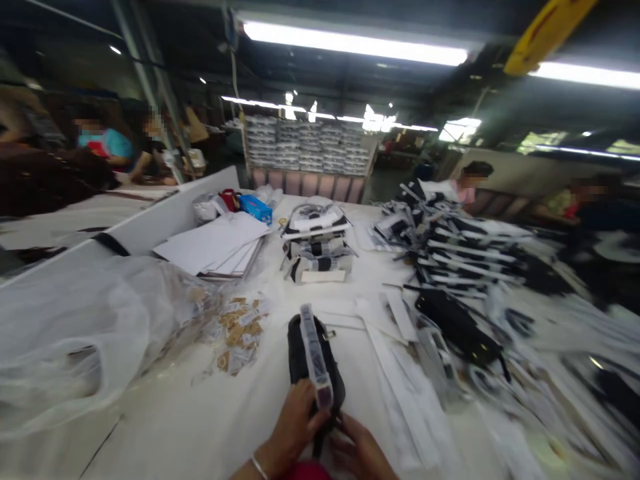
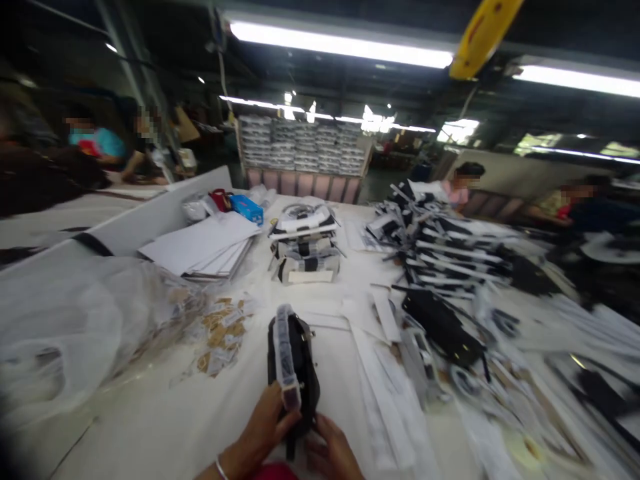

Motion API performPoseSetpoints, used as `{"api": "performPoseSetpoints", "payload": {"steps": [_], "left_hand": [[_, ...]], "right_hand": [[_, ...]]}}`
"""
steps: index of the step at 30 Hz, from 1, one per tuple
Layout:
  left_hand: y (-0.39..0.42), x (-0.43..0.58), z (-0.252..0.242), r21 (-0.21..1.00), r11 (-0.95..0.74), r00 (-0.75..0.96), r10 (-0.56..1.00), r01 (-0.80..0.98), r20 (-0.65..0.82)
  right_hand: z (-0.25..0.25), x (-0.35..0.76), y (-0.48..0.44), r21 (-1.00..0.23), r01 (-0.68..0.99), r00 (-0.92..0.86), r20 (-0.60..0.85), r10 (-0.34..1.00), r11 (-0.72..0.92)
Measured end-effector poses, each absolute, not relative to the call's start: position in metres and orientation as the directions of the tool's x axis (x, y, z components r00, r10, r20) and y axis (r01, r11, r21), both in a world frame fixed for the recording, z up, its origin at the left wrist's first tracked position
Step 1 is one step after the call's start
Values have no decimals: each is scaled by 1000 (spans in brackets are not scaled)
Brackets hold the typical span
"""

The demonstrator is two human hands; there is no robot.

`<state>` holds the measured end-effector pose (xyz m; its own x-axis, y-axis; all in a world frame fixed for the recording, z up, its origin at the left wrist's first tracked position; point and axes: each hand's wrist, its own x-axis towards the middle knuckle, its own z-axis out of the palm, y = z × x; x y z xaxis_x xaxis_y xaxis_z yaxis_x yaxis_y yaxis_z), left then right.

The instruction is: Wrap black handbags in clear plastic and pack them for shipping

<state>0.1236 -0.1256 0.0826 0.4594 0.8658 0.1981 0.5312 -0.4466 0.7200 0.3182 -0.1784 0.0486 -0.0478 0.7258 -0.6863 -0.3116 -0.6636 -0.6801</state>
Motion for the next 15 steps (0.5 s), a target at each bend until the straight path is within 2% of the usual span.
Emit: {"api": "performPoseSetpoints", "payload": {"steps": [2,4,8,11,15], "left_hand": [[-128,118,90,710,-498,483,839,498,250],[-130,116,89,707,-516,447,840,483,307],[-144,107,82,729,-497,357,863,471,358],[-157,99,84,777,-434,266,900,456,347],[-168,96,88,845,-316,142,949,432,283]], "right_hand": [[49,320,-187,-639,-339,-19,-729,684,-691],[47,328,-190,-661,-296,66,-735,675,-690],[40,368,-202,-770,-91,295,-626,721,-631],[38,412,-216,-802,-59,419,-560,715,-594],[42,470,-222,-834,69,602,-403,689,-548]]}}
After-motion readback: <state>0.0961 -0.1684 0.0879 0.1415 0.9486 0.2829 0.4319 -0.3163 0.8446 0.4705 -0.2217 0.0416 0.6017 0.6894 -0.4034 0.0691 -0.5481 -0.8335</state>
